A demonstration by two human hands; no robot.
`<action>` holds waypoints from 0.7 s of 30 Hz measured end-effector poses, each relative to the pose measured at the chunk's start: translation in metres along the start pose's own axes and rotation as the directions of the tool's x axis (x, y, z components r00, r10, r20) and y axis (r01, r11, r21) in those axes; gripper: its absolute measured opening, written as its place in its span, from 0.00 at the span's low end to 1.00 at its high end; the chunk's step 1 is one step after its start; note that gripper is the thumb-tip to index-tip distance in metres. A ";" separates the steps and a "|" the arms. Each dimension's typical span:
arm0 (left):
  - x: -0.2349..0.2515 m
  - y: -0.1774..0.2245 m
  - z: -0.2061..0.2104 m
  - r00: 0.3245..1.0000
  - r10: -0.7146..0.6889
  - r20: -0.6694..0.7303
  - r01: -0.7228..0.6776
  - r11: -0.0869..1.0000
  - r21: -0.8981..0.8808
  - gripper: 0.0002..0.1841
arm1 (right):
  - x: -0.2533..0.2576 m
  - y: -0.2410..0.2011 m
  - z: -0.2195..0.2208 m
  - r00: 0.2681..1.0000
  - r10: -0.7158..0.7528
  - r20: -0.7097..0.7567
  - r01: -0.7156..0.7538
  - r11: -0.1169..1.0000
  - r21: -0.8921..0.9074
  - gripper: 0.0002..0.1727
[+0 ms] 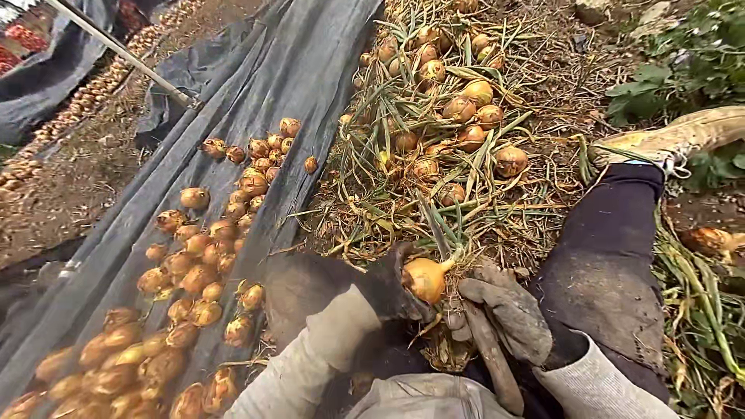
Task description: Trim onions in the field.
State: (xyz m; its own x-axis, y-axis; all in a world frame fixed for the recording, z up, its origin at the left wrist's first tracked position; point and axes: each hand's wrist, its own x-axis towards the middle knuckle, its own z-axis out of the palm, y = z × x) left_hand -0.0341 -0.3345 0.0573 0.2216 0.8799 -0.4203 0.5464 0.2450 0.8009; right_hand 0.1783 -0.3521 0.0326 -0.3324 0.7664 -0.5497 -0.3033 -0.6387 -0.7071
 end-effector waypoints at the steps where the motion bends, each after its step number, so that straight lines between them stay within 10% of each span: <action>1: 0.002 -0.002 0.003 0.999 0.036 -0.032 -0.033 0.996 0.077 0.54 | -0.004 0.002 -0.002 0.999 0.042 -0.005 -0.042 0.999 0.009 0.06; 13: 0.017 0.009 0.012 0.964 0.134 -0.229 -0.008 0.878 0.479 0.54 | -0.036 0.027 -0.009 0.992 0.114 0.060 -0.118 0.992 0.052 0.18; 17: 0.006 0.020 0.028 0.992 0.121 -0.037 -0.076 0.799 0.596 0.51 | -0.026 0.013 0.001 1.000 0.029 -0.001 -0.029 1.000 -0.013 0.17; 21: 0.044 -0.062 0.038 0.941 0.260 -0.218 -0.091 0.814 0.574 0.42 | -0.054 0.000 0.023 0.980 -0.116 0.161 0.138 0.982 -0.130 0.13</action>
State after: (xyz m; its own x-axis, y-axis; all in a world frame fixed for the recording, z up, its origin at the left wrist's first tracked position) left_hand -0.0272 -0.3265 -0.0272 0.1739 0.9802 -0.0943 0.8881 -0.1147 0.4451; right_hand 0.1754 -0.3955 0.0724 -0.4343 0.8144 -0.3850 -0.2277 -0.5127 -0.8278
